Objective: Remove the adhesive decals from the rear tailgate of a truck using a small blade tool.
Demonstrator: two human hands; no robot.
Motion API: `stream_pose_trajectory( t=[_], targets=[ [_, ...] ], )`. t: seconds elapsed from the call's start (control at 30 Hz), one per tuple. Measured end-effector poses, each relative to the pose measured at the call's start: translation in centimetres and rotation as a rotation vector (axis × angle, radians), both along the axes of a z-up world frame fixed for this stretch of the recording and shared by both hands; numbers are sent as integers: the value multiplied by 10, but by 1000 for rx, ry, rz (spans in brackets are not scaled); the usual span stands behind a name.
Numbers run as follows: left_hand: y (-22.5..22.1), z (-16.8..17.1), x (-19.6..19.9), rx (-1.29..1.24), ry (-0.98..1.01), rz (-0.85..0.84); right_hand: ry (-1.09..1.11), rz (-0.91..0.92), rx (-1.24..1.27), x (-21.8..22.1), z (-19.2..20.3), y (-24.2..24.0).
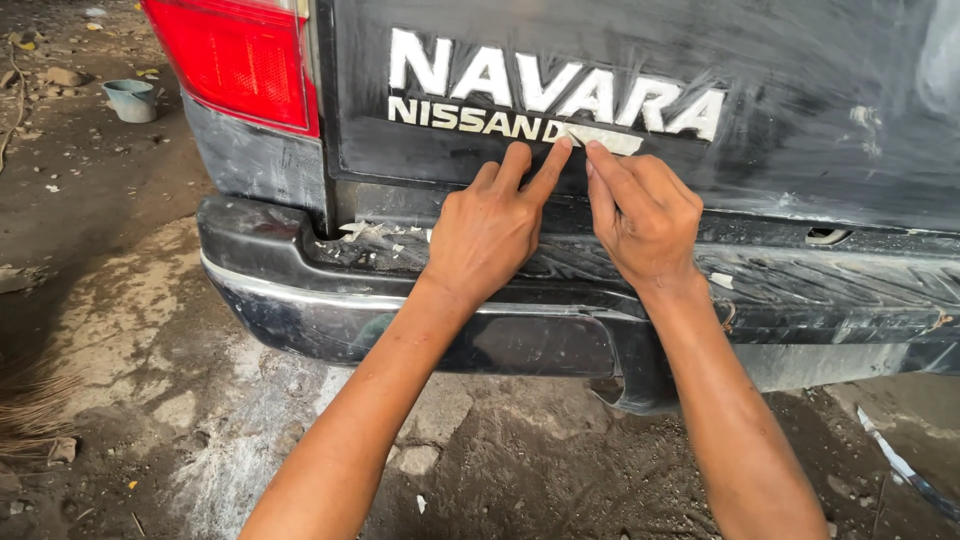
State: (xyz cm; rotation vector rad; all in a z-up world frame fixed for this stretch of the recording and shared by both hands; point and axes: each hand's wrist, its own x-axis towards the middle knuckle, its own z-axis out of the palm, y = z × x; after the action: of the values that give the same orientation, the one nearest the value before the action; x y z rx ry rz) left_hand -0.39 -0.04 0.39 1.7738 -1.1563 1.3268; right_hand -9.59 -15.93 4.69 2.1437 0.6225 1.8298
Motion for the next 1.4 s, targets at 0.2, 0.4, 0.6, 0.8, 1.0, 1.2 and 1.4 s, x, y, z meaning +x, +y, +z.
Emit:
stream_pose_trajectory(
  t=[0.2, 0.4, 0.6, 0.8, 1.0, 1.2, 1.4],
  targets=[
    [-1, -2, 2, -12, -15, 1, 4, -4, -5, 0, 0, 2],
    [-1, -1, 2, -9, 1, -5, 7, 10, -4, 1, 1, 2],
    [-2, -3, 4, -15, -9, -2, 2, -32, -48, 2, -1, -1],
    [-2, -3, 3, -18, -12, -2, -10, -145, -170, 3, -3, -4],
    [-2, -3, 3, 7, 14, 4, -4, -182, -192, 4, -5, -7],
    [0, -2, 3, 9, 12, -2, -1, -207, -198, 2, -4, -5],
    [1, -1, 2, 12, 19, -14, 5, -214, -193, 1, -3, -3]
  ],
)
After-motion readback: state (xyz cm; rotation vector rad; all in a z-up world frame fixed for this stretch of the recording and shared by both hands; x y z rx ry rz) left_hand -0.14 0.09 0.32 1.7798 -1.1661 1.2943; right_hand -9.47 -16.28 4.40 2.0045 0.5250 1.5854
